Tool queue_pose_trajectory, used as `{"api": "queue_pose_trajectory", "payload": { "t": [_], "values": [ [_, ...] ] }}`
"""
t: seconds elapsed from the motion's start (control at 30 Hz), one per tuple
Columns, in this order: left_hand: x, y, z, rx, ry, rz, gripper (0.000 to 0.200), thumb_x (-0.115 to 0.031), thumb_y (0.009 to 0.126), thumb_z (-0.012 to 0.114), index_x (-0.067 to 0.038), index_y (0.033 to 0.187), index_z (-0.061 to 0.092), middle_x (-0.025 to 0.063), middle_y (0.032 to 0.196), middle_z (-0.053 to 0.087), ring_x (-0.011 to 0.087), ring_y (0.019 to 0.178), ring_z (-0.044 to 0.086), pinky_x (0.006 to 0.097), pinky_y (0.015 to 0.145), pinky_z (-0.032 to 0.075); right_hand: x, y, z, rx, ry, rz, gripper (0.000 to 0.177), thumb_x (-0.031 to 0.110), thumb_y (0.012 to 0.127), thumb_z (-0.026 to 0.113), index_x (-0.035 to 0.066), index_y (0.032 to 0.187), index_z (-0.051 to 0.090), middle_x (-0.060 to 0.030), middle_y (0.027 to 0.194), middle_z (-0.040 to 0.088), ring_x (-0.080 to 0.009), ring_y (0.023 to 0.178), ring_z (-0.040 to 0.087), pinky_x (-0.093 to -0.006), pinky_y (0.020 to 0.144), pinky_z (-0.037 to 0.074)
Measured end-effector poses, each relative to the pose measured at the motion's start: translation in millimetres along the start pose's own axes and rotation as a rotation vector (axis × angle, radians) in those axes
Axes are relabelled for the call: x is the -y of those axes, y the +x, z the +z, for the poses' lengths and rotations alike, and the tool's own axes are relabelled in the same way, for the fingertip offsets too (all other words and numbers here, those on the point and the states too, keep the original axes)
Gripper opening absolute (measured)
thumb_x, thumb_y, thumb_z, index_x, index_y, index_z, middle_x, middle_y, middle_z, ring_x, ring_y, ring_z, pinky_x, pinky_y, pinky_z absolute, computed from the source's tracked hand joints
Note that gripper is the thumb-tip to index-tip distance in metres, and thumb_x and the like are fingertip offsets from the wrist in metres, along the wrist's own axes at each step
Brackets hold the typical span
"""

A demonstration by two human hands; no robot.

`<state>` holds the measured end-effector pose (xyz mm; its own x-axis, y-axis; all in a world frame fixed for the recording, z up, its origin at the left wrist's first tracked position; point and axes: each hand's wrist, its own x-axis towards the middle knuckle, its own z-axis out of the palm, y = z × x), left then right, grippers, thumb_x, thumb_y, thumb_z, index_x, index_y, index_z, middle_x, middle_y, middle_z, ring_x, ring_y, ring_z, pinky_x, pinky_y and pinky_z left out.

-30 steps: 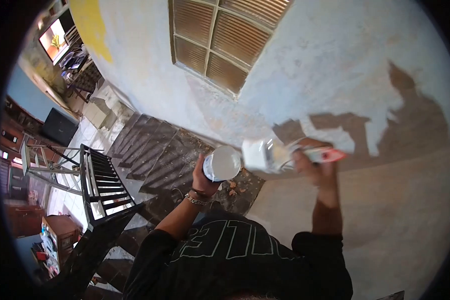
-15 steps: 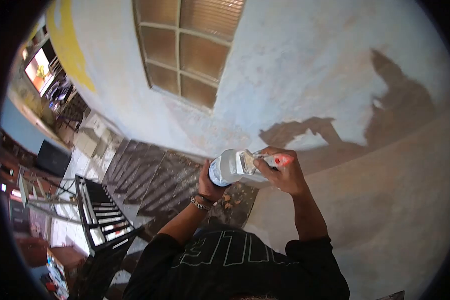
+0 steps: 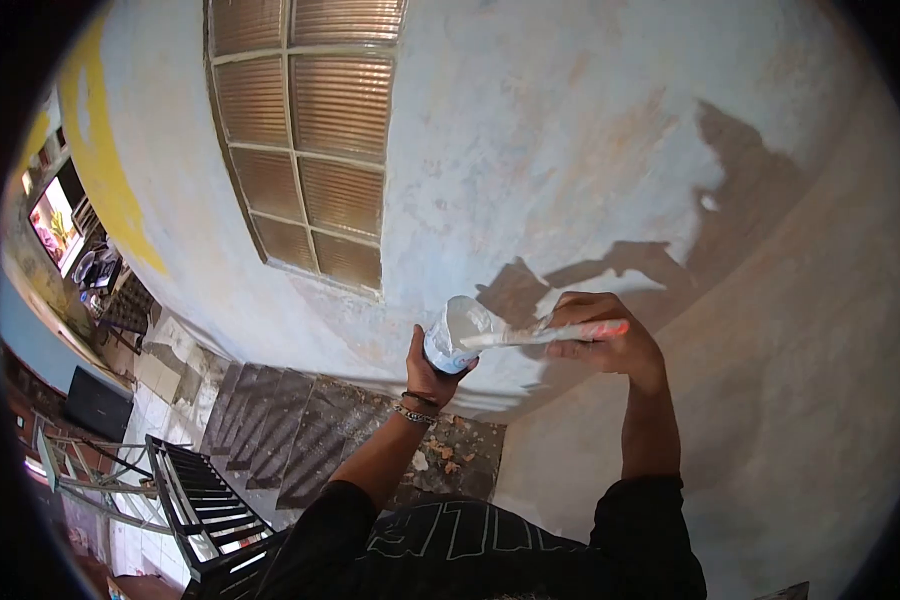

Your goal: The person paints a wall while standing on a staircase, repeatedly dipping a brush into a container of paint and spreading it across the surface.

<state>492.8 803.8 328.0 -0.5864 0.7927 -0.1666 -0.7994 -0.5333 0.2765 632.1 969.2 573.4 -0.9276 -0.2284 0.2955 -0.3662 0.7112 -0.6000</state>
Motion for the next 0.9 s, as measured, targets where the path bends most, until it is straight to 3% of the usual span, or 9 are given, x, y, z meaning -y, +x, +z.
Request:
{"api": "queue_pose_trajectory", "payload": {
  "t": [0.07, 0.1, 0.23, 0.37, 0.53, 0.6, 0.7, 0.8, 0.9],
  "values": [
    [2, 0, 6, -0.002, 0.003, -0.01, 0.07, -0.067, 0.092, 0.039, -0.015, 0.138, 0.048, 0.006, 0.132, 0.055, 0.0288, 0.118, 0.053, 0.0496, 0.095, 0.042, -22, -10, 11, -0.194, 0.166, 0.046, 0.024, 0.004, 0.08, 0.077, -0.002, 0.1, 0.065, -0.0097, 0.084, 0.066, -0.016, 0.073, 0.062, -0.031, 0.065, 0.05],
    [3, 1, 7, 0.005, 0.0, -0.013, 0.07, -0.068, 0.092, 0.039, -0.016, 0.139, 0.048, 0.0059, 0.133, 0.055, 0.0288, 0.119, 0.053, 0.0498, 0.095, 0.042, -35, -17, 32, -0.375, 0.546, 0.257, 0.024, 0.008, 0.085, 0.074, -0.003, 0.104, 0.062, -0.0085, 0.085, 0.067, -0.0127, 0.067, 0.061, -0.0289, 0.06, 0.051],
    [2, 2, 14, 0.014, 0.036, 0.012, 0.069, -0.067, 0.092, 0.039, -0.016, 0.137, 0.049, 0.0062, 0.131, 0.056, 0.0284, 0.117, 0.054, 0.0496, 0.094, 0.043, -66, -25, 62, -0.677, 0.61, 0.442, 0.02, 0.013, 0.089, 0.069, -0.002, 0.101, 0.062, -0.0052, 0.08, 0.065, -0.0101, 0.063, 0.06, -0.0265, 0.055, 0.05],
    [1, 10, 5, 0.043, -0.012, 0.012, 0.067, -0.066, 0.092, 0.04, -0.015, 0.135, 0.05, 0.0071, 0.128, 0.057, 0.0282, 0.113, 0.055, 0.0491, 0.09, 0.045, -81, -19, 46, -0.726, 0.489, 0.299, 0.016, 0.009, 0.089, 0.069, -0.004, 0.097, 0.063, -0.0051, 0.083, 0.064, -0.0105, 0.066, 0.06, -0.0255, 0.059, 0.05],
    [-2, 8, 6, 0.038, -0.042, 0.018, 0.066, -0.065, 0.092, 0.04, -0.015, 0.134, 0.051, 0.008, 0.126, 0.058, 0.0284, 0.112, 0.056, 0.0484, 0.086, 0.046, -85, 27, -22, -0.77, -0.084, -0.066, 0.014, 0.0, 0.089, 0.067, -0.003, 0.102, 0.062, -0.0048, 0.083, 0.064, -0.0109, 0.072, 0.061, -0.0256, 0.067, 0.052],
    [-6, -1, 3, 0.013, -0.033, 0.031, 0.066, -0.065, 0.092, 0.04, -0.015, 0.134, 0.05, 0.0078, 0.127, 0.058, 0.0287, 0.112, 0.056, 0.0483, 0.085, 0.046, -54, 39, -50, -0.805, -0.198, -0.001, 0.013, -0.001, 0.086, 0.069, -0.003, 0.098, 0.064, -0.0067, 0.083, 0.065, -0.0122, 0.072, 0.062, -0.0263, 0.067, 0.052],
    [-16, -25, -4, -0.031, -0.002, 0.054, 0.07, -0.067, 0.093, 0.035, -0.014, 0.137, 0.048, 0.009, 0.13, 0.056, 0.0294, 0.115, 0.056, 0.0486, 0.088, 0.046, -2, 43, -77, -0.758, -0.55, -0.122, 0.012, -0.001, 0.079, 0.074, -0.003, 0.089, 0.067, -0.012, 0.086, 0.068, -0.0199, 0.074, 0.065, -0.0314, 0.067, 0.052],
    [-26, -57, -17, -0.098, 0.025, 0.082, 0.066, -0.065, 0.093, 0.038, -0.017, 0.137, 0.049, 0.0051, 0.132, 0.055, 0.0286, 0.118, 0.053, 0.0498, 0.094, 0.042, -30, 28, -52, -0.547, -0.45, -0.185, 0.017, 0.004, 0.079, 0.076, -0.001, 0.093, 0.068, -0.0122, 0.088, 0.069, -0.0222, 0.077, 0.066, -0.0325, 0.068, 0.052],
    [-34, -84, -41, -0.127, 0.062, 0.121, 0.063, -0.064, 0.093, 0.039, -0.019, 0.136, 0.05, 0.004, 0.131, 0.057, 0.0274, 0.12, 0.053, 0.0487, 0.097, 0.041, -64, 34, -21, -0.44, -0.449, -0.031, 0.024, 0.007, 0.077, 0.079, 0.002, 0.098, 0.068, -0.0129, 0.091, 0.069, -0.024, 0.081, 0.067, -0.0343, 0.072, 0.053]
  ]
}}
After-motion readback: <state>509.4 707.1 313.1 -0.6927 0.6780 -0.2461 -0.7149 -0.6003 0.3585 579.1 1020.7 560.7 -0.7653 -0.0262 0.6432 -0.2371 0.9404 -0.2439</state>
